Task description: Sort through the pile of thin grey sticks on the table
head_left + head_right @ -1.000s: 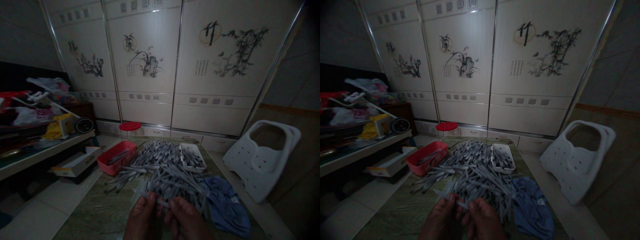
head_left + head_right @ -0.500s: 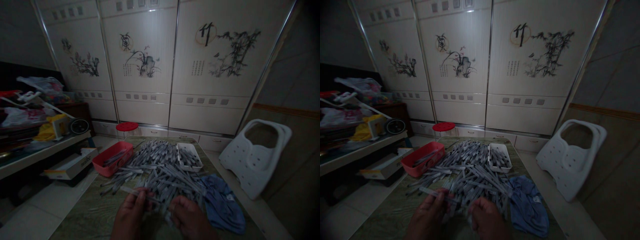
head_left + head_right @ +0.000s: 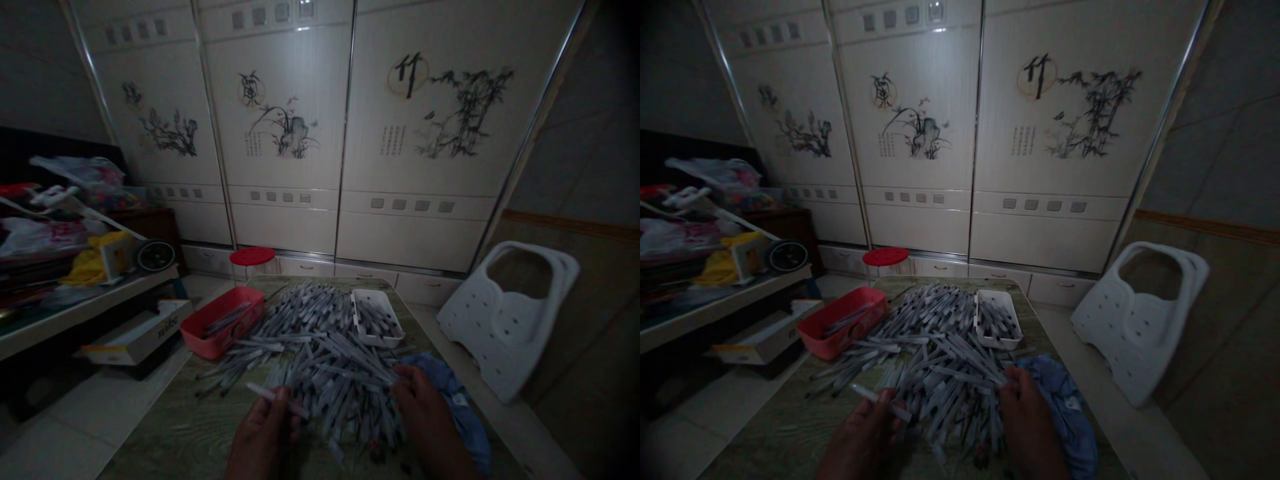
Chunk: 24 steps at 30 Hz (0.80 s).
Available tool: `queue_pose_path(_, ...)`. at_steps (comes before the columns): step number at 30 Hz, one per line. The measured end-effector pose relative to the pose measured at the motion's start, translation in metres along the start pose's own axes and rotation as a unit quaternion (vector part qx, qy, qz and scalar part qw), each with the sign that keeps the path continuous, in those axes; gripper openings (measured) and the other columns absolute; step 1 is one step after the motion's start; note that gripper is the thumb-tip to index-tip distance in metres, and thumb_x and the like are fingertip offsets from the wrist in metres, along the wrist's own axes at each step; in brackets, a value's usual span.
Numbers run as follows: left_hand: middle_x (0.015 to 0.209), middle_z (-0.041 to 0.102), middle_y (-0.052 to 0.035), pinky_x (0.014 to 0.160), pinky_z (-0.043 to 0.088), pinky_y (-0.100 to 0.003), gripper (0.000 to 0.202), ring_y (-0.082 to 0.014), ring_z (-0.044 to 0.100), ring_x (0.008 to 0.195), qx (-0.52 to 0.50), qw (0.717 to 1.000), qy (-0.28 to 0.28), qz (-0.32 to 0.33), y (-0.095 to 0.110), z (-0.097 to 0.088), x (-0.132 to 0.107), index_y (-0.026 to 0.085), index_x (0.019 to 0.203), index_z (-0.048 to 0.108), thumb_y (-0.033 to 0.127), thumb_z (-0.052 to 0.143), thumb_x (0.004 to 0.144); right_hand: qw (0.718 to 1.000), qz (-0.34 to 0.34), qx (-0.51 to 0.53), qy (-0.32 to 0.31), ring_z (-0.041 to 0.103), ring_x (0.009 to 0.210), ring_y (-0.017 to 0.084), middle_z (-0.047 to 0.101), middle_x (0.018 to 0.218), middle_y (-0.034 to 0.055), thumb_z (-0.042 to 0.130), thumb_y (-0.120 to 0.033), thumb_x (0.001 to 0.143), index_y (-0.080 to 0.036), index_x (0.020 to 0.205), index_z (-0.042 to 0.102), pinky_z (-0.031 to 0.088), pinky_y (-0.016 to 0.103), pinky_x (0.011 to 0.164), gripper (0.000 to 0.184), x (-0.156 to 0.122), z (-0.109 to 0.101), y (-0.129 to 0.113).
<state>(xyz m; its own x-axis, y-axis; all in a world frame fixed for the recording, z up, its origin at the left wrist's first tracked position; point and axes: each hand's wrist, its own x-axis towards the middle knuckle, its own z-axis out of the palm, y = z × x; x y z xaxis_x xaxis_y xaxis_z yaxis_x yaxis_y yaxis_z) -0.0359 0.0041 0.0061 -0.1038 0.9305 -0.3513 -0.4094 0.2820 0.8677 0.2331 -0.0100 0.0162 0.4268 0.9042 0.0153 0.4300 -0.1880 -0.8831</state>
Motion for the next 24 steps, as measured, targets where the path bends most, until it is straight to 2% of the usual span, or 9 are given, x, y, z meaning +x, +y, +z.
queue_pose_path(5, 0.067, 0.073, -0.0018, 0.047, 0.040, -0.021, 0.056, -0.0124, 0.057, 0.051, 0.028, 0.997, -0.070, -0.016, -0.018, 0.003, 0.003, 0.019, 0.094, 0.070, 0.065, 0.089, 0.068, 0.999, -0.050, -0.009, -0.012, 0.072, 0.104, 0.031, 0.075, 0.108, 0.0120, 0.046, -0.048, 0.094, -0.021, 0.110, 0.062, 0.054, 0.041, 0.087, 0.034, 0.003, 0.001, 0.003)
queue_pose_path(8, 0.063, 0.071, -0.0011, 0.046, 0.039, -0.022, 0.058, -0.0123, 0.056, 0.048, 0.054, 0.992, -0.113, -0.022, -0.025, 0.007, 0.001, 0.019, 0.097, 0.070, 0.068, 0.086, 0.071, 0.998, -0.054, 0.015, -0.020, 0.072, 0.109, 0.032, 0.073, 0.124, 0.0153, 0.044, -0.051, 0.099, -0.020, 0.124, 0.061, 0.055, 0.045, 0.092, 0.044, 0.003, 0.005, 0.000)
queue_pose_path(12, 0.067, 0.071, -0.0005, 0.049, 0.041, -0.023, 0.063, -0.0128, 0.059, 0.051, 0.067, 0.988, -0.132, -0.037, -0.033, 0.013, -0.003, 0.020, 0.098, 0.069, 0.073, 0.084, 0.068, 0.988, -0.097, 0.104, -0.065, 0.046, 0.151, 0.028, 0.049, 0.164, 0.0115, 0.048, -0.045, 0.101, -0.025, 0.152, 0.049, 0.037, 0.049, 0.122, 0.054, 0.001, 0.017, -0.004)
queue_pose_path(15, 0.065, 0.069, 0.0002, 0.050, 0.040, -0.024, 0.064, -0.0130, 0.058, 0.050, 0.066, 0.988, -0.131, -0.042, -0.040, 0.017, -0.005, 0.020, 0.099, 0.068, 0.074, 0.085, 0.067, 0.975, -0.090, 0.186, -0.085, 0.035, 0.158, 0.026, 0.027, 0.177, 0.0070, 0.049, -0.042, 0.100, -0.028, 0.161, 0.036, 0.032, 0.049, 0.126, 0.064, 0.001, 0.024, -0.008)
queue_pose_path(17, 0.065, 0.070, -0.0009, 0.051, 0.040, -0.025, 0.063, -0.0136, 0.058, 0.051, 0.068, 0.988, -0.133, -0.044, -0.043, 0.018, -0.006, 0.021, 0.099, 0.069, 0.073, 0.086, 0.066, 0.974, -0.079, 0.206, -0.050, 0.035, 0.158, 0.026, 0.025, 0.177, 0.0073, 0.051, -0.043, 0.099, -0.027, 0.159, 0.039, 0.033, 0.047, 0.126, 0.064, 0.002, 0.025, -0.011)
queue_pose_path(19, 0.063, 0.070, -0.0013, 0.053, 0.040, -0.026, 0.064, -0.0142, 0.059, 0.053, 0.069, 0.987, -0.138, -0.044, -0.044, 0.018, -0.006, 0.021, 0.098, 0.069, 0.073, 0.086, 0.066, 0.981, -0.069, 0.182, -0.010, 0.046, 0.151, 0.028, 0.045, 0.167, 0.0115, 0.054, -0.045, 0.097, -0.024, 0.148, 0.053, 0.039, 0.045, 0.121, 0.055, 0.002, 0.021, -0.016)
queue_pose_path(21, 0.064, 0.071, -0.0019, 0.054, 0.040, -0.026, 0.064, -0.0145, 0.060, 0.054, 0.066, 0.987, -0.142, -0.044, -0.042, 0.018, -0.008, 0.021, 0.097, 0.069, 0.074, 0.086, 0.065, 0.990, -0.064, 0.129, -0.001, 0.064, 0.129, 0.030, 0.071, 0.136, 0.0122, 0.055, -0.046, 0.095, -0.022, 0.126, 0.067, 0.051, 0.041, 0.105, 0.041, -0.001, 0.014, -0.023)
queue_pose_path(22, 0.065, 0.071, -0.0021, 0.054, 0.040, -0.026, 0.064, -0.0146, 0.060, 0.054, 0.065, 0.986, -0.144, -0.044, -0.040, 0.018, -0.009, 0.021, 0.097, 0.070, 0.074, 0.086, 0.065, 0.993, -0.067, 0.097, -0.019, 0.071, 0.112, 0.029, 0.077, 0.117, 0.0096, 0.055, -0.046, 0.095, -0.022, 0.114, 0.070, 0.054, 0.038, 0.093, 0.034, -0.004, 0.011, -0.027)
queue_pose_path(24, 0.065, 0.071, -0.0017, 0.055, 0.040, -0.026, 0.060, -0.0148, 0.059, 0.053, 0.072, 0.984, -0.155, -0.053, -0.037, 0.019, -0.011, 0.021, 0.099, 0.070, 0.072, 0.084, 0.069, 0.991, -0.088, 0.032, -0.091, 0.071, 0.085, 0.024, 0.076, 0.089, 0.0036, 0.054, -0.043, 0.095, -0.023, 0.095, 0.070, 0.052, 0.032, 0.073, 0.026, -0.013, 0.008, -0.037)
